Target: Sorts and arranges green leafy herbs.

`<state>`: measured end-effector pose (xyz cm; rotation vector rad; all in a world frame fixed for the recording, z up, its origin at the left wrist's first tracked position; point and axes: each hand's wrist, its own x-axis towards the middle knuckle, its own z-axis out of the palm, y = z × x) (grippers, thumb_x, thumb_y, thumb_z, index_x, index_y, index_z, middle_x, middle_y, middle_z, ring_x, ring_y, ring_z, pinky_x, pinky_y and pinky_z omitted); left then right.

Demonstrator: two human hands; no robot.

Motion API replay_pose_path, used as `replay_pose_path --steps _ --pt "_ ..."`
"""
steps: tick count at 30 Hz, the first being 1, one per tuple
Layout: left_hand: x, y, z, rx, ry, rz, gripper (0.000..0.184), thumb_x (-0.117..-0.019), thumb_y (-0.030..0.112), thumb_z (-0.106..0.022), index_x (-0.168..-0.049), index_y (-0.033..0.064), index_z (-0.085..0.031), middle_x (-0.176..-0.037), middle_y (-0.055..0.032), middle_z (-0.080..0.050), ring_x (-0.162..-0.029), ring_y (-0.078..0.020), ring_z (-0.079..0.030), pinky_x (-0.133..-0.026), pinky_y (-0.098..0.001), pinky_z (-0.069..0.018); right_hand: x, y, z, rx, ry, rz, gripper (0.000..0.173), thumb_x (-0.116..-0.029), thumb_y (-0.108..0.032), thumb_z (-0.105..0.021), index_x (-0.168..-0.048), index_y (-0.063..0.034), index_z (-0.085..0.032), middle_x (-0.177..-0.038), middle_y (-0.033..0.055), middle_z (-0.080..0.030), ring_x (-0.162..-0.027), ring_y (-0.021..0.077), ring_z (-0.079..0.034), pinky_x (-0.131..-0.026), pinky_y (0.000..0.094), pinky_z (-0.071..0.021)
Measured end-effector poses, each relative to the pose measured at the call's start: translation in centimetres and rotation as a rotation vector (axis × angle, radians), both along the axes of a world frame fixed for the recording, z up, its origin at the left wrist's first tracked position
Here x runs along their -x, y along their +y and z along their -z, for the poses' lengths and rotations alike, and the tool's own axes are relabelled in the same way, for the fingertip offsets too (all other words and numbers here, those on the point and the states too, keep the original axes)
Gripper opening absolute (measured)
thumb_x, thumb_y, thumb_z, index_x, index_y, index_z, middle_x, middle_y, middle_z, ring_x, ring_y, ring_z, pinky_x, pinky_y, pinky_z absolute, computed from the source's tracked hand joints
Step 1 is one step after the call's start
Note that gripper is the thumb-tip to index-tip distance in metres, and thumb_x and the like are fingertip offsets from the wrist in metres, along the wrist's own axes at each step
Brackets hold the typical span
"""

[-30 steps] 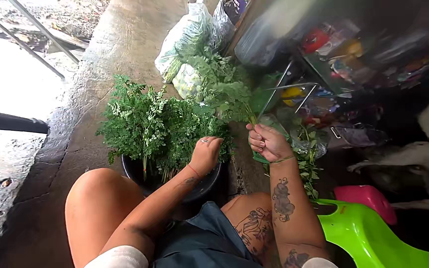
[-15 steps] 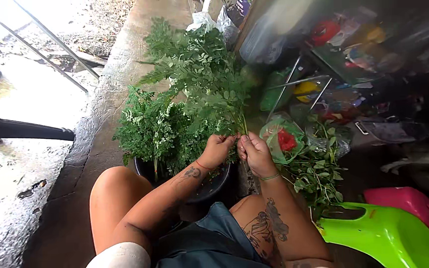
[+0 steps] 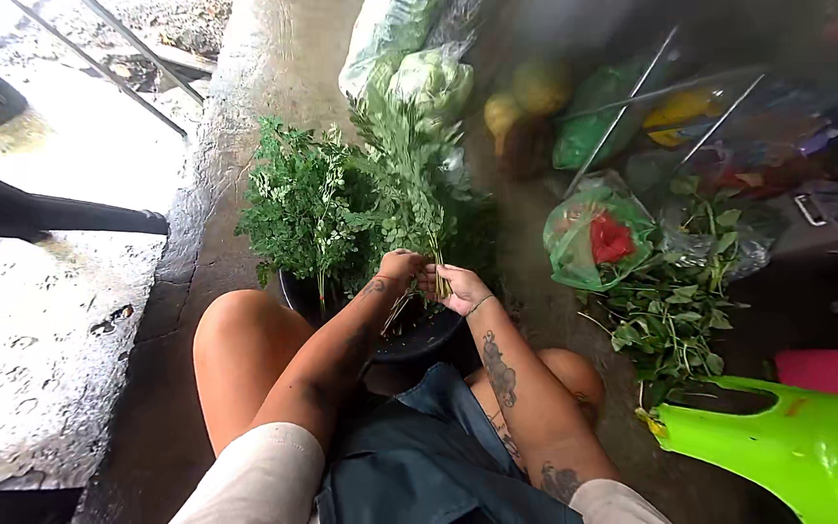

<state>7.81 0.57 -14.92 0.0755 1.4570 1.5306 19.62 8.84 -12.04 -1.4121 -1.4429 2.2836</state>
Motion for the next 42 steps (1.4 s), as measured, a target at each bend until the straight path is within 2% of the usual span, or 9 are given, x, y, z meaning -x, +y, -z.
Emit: replay_pose_path --steps 2,6,9,14,25,33,35,38,42 --pt "0.5 -0.6 2.4 0.068 -0.020 0.021 0.028 -0.1056 0.016 -0.054 -0.128 -0.0010 -0.057 -0.114 -0.0153 -0.066 -0.092 -0.0208 -0.064 -0.084 -0.0403 -0.0540 -0.1 0.2 1.0 0.007 -0.091 -0.010 0.031 -0.1132 -0.021 -0.038 -0.127 -0.0008 -0.056 -0.098 0.0139 -0.073 -0.081 0.0218 -0.072 -0.068 0.0335 -0.0586" --pt "0.5 -1.0 3.8 0.137 -0.111 -0.022 0.028 -0.1094 0.015 -0.040 -0.134 0.0023 -0.048 -0.102 -0.0121 -0.069 -0.073 -0.0141 -0.066 -0.064 -0.0284 -0.0528 -0.6 1.0 0.8 -0.012 -0.101 -0.019 0.029 -0.1135 -0.021 -0.037 -0.125 -0.0024 -0.056 -0.093 0.0112 -0.073 -0.078 0.0196 -0.073 -0.067 0.0323 -0.0592" --pt "0.6 -0.9 4.2 0.151 -0.159 -0.066 0.026 -0.1112 0.016 -0.039 -0.134 0.0050 -0.044 -0.096 -0.0125 -0.068 -0.070 -0.0154 -0.067 -0.063 -0.0284 -0.0550 -1.2 1.6 0.2 0.014 -0.052 0.007 0.027 -0.1134 -0.021 -0.038 -0.120 -0.0030 -0.056 -0.081 0.0085 -0.069 -0.068 0.0182 -0.070 -0.064 0.0327 -0.0606" --pt "-0.1 -0.6 5.3 0.131 -0.137 -0.005 0.023 -0.1111 0.015 -0.043 -0.131 0.0045 -0.046 -0.093 -0.0132 -0.066 -0.069 -0.0176 -0.066 -0.063 -0.0307 -0.0570 -1.7 1.9 -0.4 0.003 0.119 0.033 0.027 -0.1137 -0.024 -0.035 -0.110 -0.0086 -0.056 -0.068 -0.0020 -0.049 -0.051 0.0075 -0.050 -0.049 0.0219 -0.0478" --pt "-1.8 -0.2 8.6 0.235 -0.056 0.184 0.028 -0.1107 0.018 -0.045 -0.135 0.0030 -0.048 -0.092 -0.0123 -0.064 -0.068 -0.0156 -0.064 -0.064 -0.0295 -0.0553 -3.5 1.7 -6.4 -0.715 0.474 0.121 0.025 -0.1114 -0.021 -0.035 -0.114 -0.0124 -0.058 -0.068 -0.0078 -0.048 -0.055 0.0042 -0.050 -0.055 0.0207 -0.0486" --pt "-2.6 0.1 8.1 0.181 0.072 0.360 0.030 -0.1105 0.019 -0.048 -0.133 0.0002 -0.052 -0.092 -0.0110 -0.065 -0.072 -0.0153 -0.066 -0.071 -0.0307 -0.0575 -2.2 1.2 -4.6 -1.000 0.389 0.198 0.028 -0.1121 -0.021 -0.035 -0.116 -0.0062 -0.059 -0.071 -0.0081 -0.049 -0.056 0.0010 -0.050 -0.055 0.0178 -0.0476" --pt "-2.5 -0.3 9.0 0.294 0.251 0.491 0.032 -0.1072 0.019 -0.051 -0.133 0.0001 -0.056 -0.101 -0.0138 -0.069 -0.079 -0.0179 -0.070 -0.077 -0.0340 -0.0597 -1.8 1.2 -3.8 -1.025 0.287 0.184 0.030 -0.1123 -0.022 -0.035 -0.119 -0.0039 -0.058 -0.072 -0.0061 -0.049 -0.057 0.0020 -0.049 -0.055 0.0193 -0.0470" --pt "-2.2 -1.2 9.7 0.402 0.550 0.675 0.037 -0.1009 0.025 -0.062 -0.129 0.0003 -0.063 -0.120 -0.0218 -0.068 -0.109 -0.0325 -0.069 -0.098 -0.0522 -0.0537 -1.1 1.3 -2.5 -1.040 0.004 0.065 0.034 -0.1121 -0.021 -0.035 -0.125 0.0016 -0.057 -0.077 0.0047 -0.052 -0.061 0.0137 -0.051 -0.060 0.0331 -0.0486" --pt "-1.5 -1.6 8.5 0.506 0.629 0.775 0.057 -0.1011 0.039 -0.062 -0.142 -0.0006 -0.054 -0.138 -0.0261 -0.059 -0.132 -0.0386 -0.056 -0.110 -0.0582 -0.0433 0.2 0.6 -0.9 -0.977 -0.383 -0.149 0.033 -0.1121 -0.016 -0.037 -0.127 0.0046 -0.059 -0.100 0.0229 -0.065 -0.095 0.0348 -0.065 -0.089 0.0527 -0.0528"
